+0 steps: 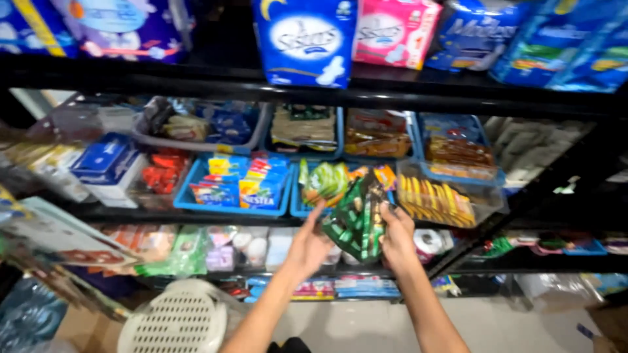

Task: The person organizes and stocks various products on retail shelves.

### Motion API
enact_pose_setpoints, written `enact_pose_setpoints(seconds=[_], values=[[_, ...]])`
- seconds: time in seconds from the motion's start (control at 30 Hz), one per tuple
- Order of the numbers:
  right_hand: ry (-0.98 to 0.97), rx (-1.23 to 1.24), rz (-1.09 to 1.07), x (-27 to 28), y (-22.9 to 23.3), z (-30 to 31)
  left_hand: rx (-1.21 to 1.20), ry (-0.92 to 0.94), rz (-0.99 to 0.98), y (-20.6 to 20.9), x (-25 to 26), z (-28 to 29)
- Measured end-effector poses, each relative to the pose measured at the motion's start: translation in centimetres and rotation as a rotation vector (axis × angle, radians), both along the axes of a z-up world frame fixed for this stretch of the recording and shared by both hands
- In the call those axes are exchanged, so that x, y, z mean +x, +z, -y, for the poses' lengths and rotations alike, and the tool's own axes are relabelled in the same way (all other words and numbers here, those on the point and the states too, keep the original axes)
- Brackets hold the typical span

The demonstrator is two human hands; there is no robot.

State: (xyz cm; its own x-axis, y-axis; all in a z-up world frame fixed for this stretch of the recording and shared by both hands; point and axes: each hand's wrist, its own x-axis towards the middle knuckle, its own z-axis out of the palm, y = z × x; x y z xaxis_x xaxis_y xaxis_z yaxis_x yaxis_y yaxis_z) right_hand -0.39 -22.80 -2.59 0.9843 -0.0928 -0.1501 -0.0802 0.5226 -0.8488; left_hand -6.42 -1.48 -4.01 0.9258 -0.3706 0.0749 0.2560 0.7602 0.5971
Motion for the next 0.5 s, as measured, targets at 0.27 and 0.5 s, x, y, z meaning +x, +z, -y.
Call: enact_pose_setpoints(seconds=[0.27, 0.5], values=[[-0.433, -0.257, 0.183, -2.0, -5.0, -0.5, -0.027, 0.566, 0.002, 0.6, -5.4, 7.9], [-0.418, -0.417, 0.293, -7.9, -1.8, -1.1, 0.252, 0.782, -0.145, 1.2, -4.7, 7.1]])
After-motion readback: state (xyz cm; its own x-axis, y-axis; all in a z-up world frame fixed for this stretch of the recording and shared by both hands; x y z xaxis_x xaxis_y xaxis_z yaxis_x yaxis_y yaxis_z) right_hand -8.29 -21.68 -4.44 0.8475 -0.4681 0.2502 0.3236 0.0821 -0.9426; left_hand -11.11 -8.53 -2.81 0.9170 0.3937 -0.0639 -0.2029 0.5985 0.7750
